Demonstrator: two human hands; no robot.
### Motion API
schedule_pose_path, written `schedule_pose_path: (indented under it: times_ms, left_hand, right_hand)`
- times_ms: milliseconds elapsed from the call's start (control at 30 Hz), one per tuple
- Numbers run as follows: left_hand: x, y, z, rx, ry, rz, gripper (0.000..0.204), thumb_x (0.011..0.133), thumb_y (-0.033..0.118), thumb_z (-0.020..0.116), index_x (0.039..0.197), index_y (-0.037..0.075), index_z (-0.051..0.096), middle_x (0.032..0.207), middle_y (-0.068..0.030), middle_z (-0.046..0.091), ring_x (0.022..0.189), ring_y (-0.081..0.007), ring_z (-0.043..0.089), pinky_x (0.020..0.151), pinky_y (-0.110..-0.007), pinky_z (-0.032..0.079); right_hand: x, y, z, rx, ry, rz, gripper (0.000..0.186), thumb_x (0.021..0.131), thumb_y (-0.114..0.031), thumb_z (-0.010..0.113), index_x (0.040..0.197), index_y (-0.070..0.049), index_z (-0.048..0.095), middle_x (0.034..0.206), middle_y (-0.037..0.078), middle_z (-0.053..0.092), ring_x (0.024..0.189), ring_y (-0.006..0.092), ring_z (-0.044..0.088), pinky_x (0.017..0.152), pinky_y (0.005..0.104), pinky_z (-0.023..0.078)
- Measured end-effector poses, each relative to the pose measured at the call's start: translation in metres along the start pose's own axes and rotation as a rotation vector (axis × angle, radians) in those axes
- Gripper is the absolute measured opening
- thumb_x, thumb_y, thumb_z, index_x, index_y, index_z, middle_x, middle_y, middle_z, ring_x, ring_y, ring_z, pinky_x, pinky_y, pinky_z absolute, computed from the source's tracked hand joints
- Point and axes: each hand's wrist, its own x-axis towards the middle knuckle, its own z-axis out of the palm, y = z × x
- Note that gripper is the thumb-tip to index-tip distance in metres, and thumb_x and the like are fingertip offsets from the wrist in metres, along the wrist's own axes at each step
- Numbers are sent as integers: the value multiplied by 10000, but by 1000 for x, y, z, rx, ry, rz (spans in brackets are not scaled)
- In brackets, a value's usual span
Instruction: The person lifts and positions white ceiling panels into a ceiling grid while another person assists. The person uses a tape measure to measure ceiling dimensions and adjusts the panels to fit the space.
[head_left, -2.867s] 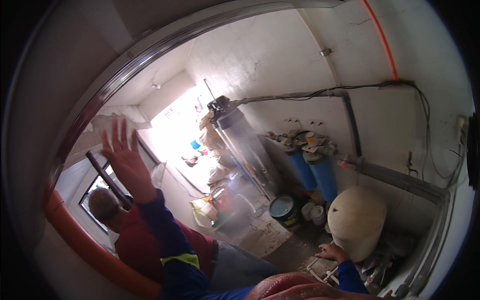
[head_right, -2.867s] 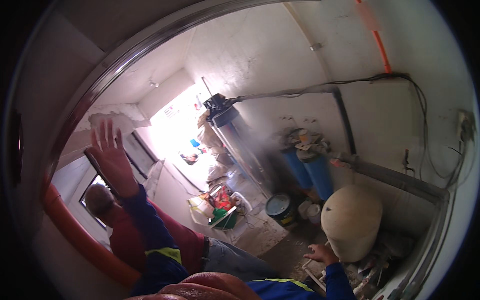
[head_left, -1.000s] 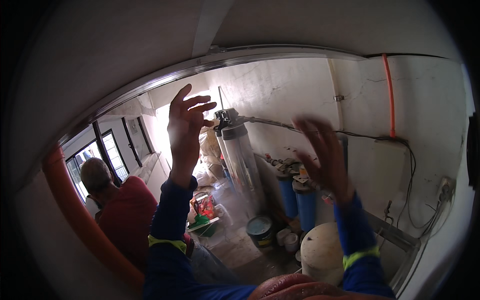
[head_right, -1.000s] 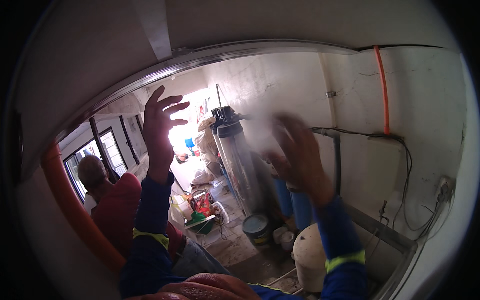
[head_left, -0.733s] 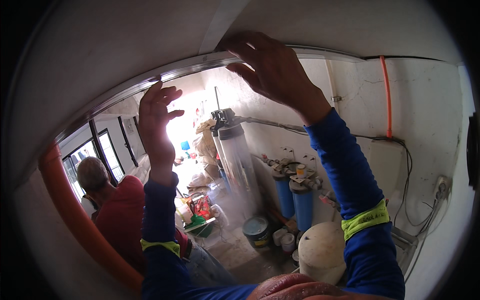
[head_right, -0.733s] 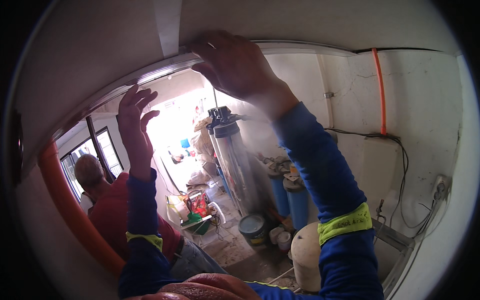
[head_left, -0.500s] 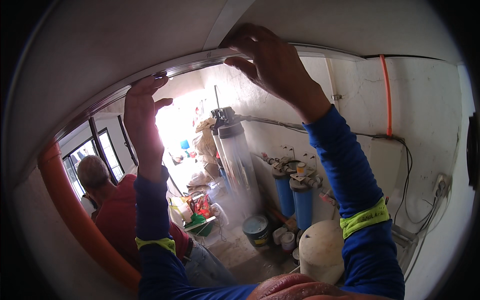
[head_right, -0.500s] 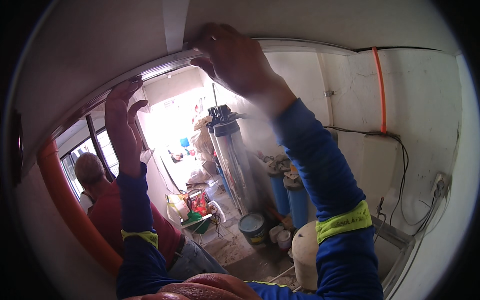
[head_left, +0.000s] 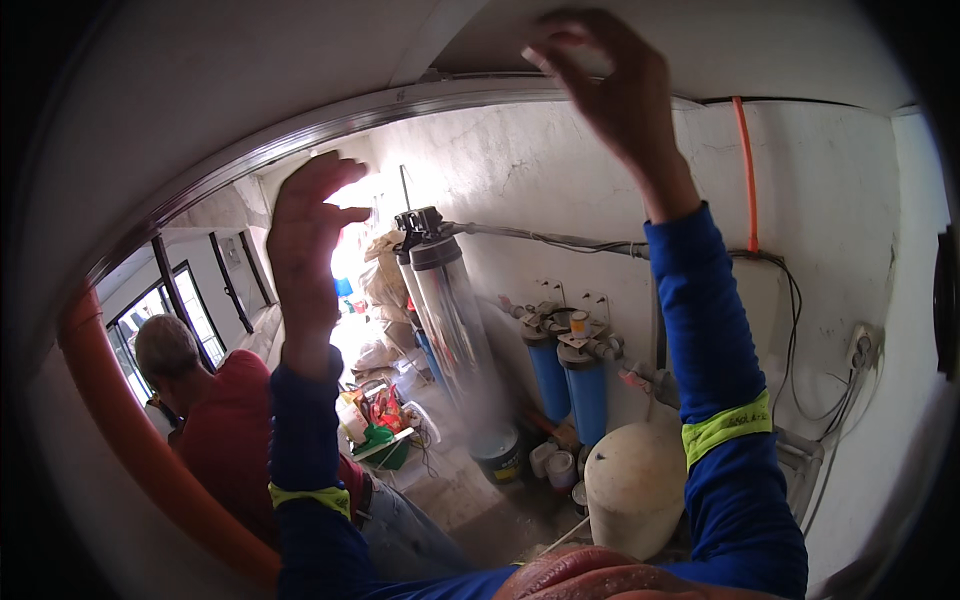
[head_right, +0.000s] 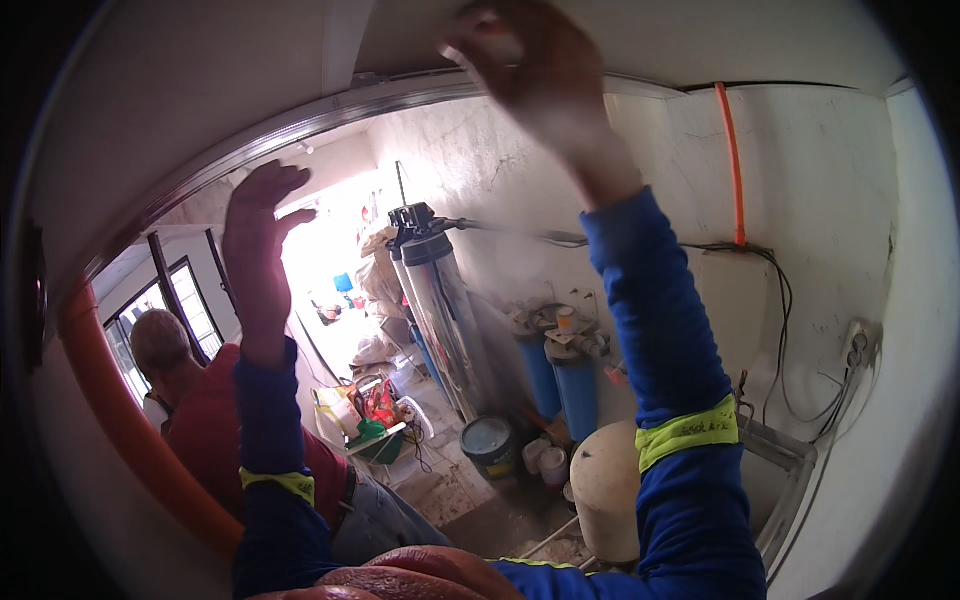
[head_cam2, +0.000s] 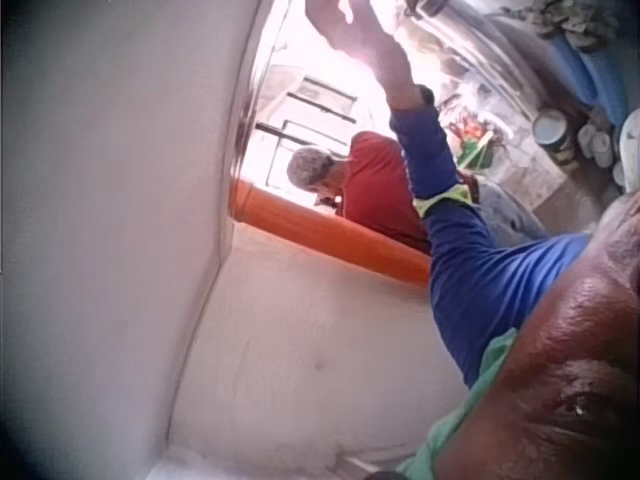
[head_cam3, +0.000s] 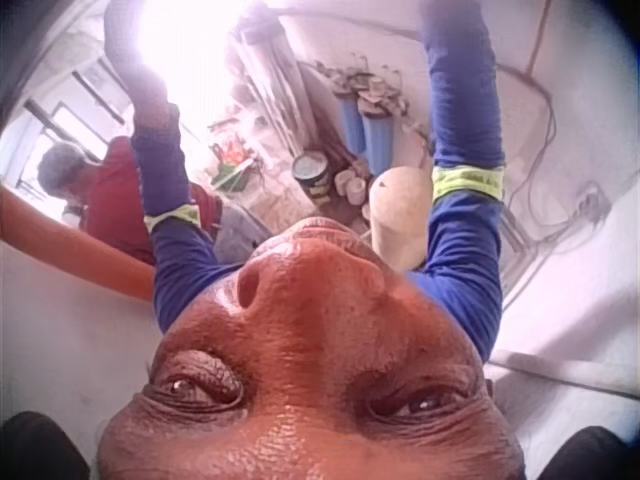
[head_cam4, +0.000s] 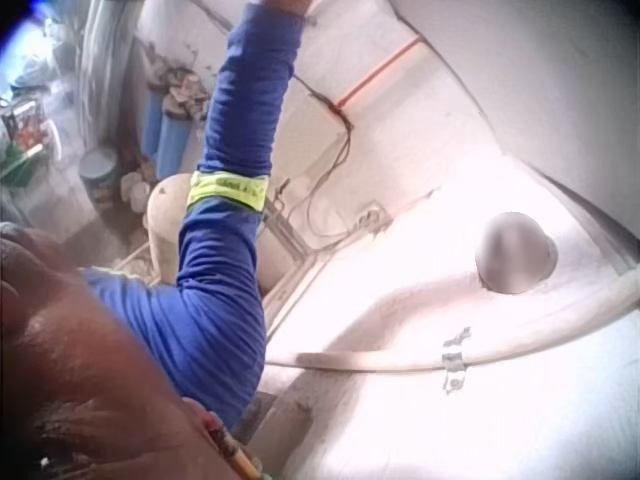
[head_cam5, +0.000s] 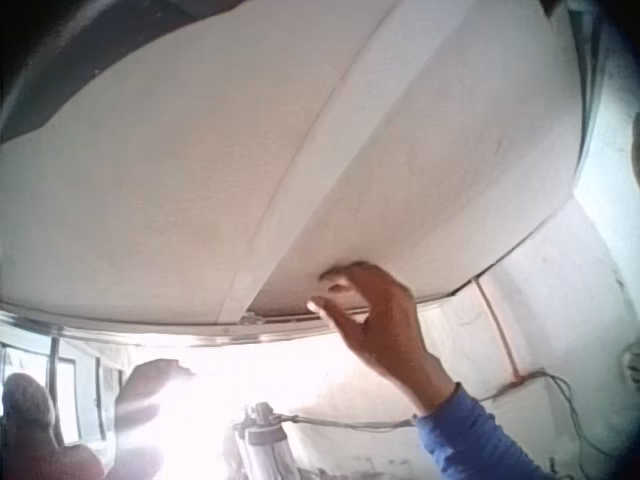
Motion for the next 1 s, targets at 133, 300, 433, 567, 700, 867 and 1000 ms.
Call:
schedule_pose_path:
  times_ms: [133, 300, 433, 567, 700, 867, 1000]
  left_hand:
    - [0, -3, 62, -104, -152, 69, 565, 923, 72, 729, 1446, 71, 514, 1484, -128, 527, 1366, -278, 546, 1007, -401, 556]
    - [22, 3, 143, -350, -128, 70, 886, 918, 190, 797, 1620, 120, 262, 1699, -133, 178, 1539, -342, 292, 1130, -501, 476]
    - [50, 7, 176, 63, 158, 460, 1045, 857, 244, 864, 1648, 142, 189, 1685, -266, 52, 1552, -410, 219, 1099, -508, 501]
    - [63, 5, 197, 39, 243, 463, 1051, 855, 270, 866, 1646, 142, 185, 1661, -317, 48, 1541, -459, 213, 1098, -517, 500]
    - [64, 1, 206, 52, 302, 488, 1023, 863, 267, 861, 1641, 138, 210, 1666, -301, 33, 1551, -453, 180, 1117, -528, 486]
    - [68, -2, 213, -14, 283, 410, 1071, 872, 384, 834, 1657, 121, 155, 1659, -354, 8, 1551, -532, 24, 1208, -648, 256]
    - [76, 4, 223, 121, 352, 419, 1046, 887, 482, 798, 1655, 157, 168, 1659, -339, 18, 1545, -544, 16, 1178, -686, 274]
  right_hand:
    - [32, 45, -74, 100, -338, 22, 859, 922, -421, 780, 1539, -131, 258, 1498, 230, 423, 1283, 414, 563, 1009, 462, 538]
    - [2, 72, -132, -160, 692, 317, 962, 862, -402, 840, 1533, -17, 268, 1469, 232, 438, 1423, 309, 456, 1012, 450, 559]
    - [26, 84, -169, 137, 547, 391, 1263, 838, -369, 854, 1632, -48, -74, 1618, 289, 208, 1468, 377, 389, 1066, 529, 529]
    - [37, 80, -165, 64, 551, 408, 1217, 843, -539, 822, 1676, -208, -1, 1714, 219, 24, 1522, 493, 216, 1109, 660, 398]
    - [27, 71, -153, 119, 546, 345, 1251, 830, -584, 813, 1676, -205, -26, 1717, 221, 3, 1542, 451, 193, 1145, 651, 353]
    - [32, 85, -161, -325, 516, 308, 1224, 858, -584, 785, 1669, -110, 2, 1709, 247, 25, 1576, 425, 68, 1275, 567, 150]
    - [35, 93, -164, -319, 518, 338, 1278, 835, -596, 807, 1663, -77, -18, 1682, 330, 38, 1569, 461, 65, 1250, 564, 196]
